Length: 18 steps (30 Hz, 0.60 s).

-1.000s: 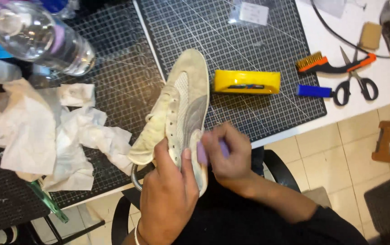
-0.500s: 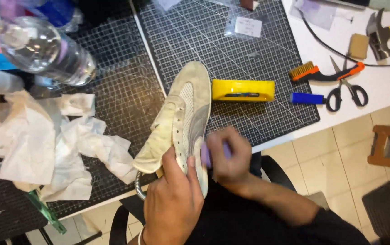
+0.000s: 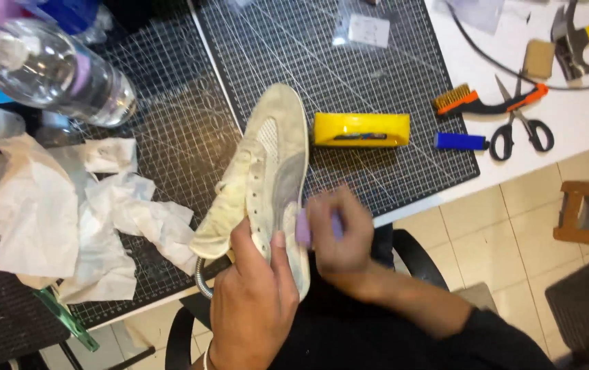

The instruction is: The person cleans a white sneaker by scrubbing the upper and sole with a yellow brush and a purple eraser. They alternate between the two tools to remove dirt from different parts of the shoe while holding it in their left hand.

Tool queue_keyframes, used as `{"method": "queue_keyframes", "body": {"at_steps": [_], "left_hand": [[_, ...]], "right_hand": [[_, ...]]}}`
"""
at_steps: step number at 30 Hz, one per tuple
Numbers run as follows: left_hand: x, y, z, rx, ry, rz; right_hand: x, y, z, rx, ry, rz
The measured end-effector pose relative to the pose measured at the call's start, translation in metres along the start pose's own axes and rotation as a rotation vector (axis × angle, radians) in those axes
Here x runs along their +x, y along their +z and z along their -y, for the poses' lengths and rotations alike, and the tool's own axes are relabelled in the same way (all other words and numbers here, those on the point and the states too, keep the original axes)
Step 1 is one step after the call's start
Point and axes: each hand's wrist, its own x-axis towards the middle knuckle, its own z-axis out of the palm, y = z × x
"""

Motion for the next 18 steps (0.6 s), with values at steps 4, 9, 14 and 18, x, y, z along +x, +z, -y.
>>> {"method": "queue_keyframes", "body": {"at_steps": [4, 9, 14, 18], "left_hand": [[-0.001, 0.005, -0.002, 0.101, 0.125, -0.066], [0.0, 0.007, -0.007, 0.156, 0.172, -0.13], [0.0, 0.008, -0.006, 0.157, 0.183, -0.132], [0.001, 0.005, -0.006, 0.089, 0.155, -0.084]], "right_hand": [[-0.009, -0.012, -0.011, -0.312, -0.044, 0.044], [0.002, -0.004, -0.005, -0.345, 0.071, -0.165], [-0.001, -0.014, -0.007, -0.464, -0.008, 0.051], [0.007, -0.004, -0.003, -0.347, -0.027, -0.12]]}}
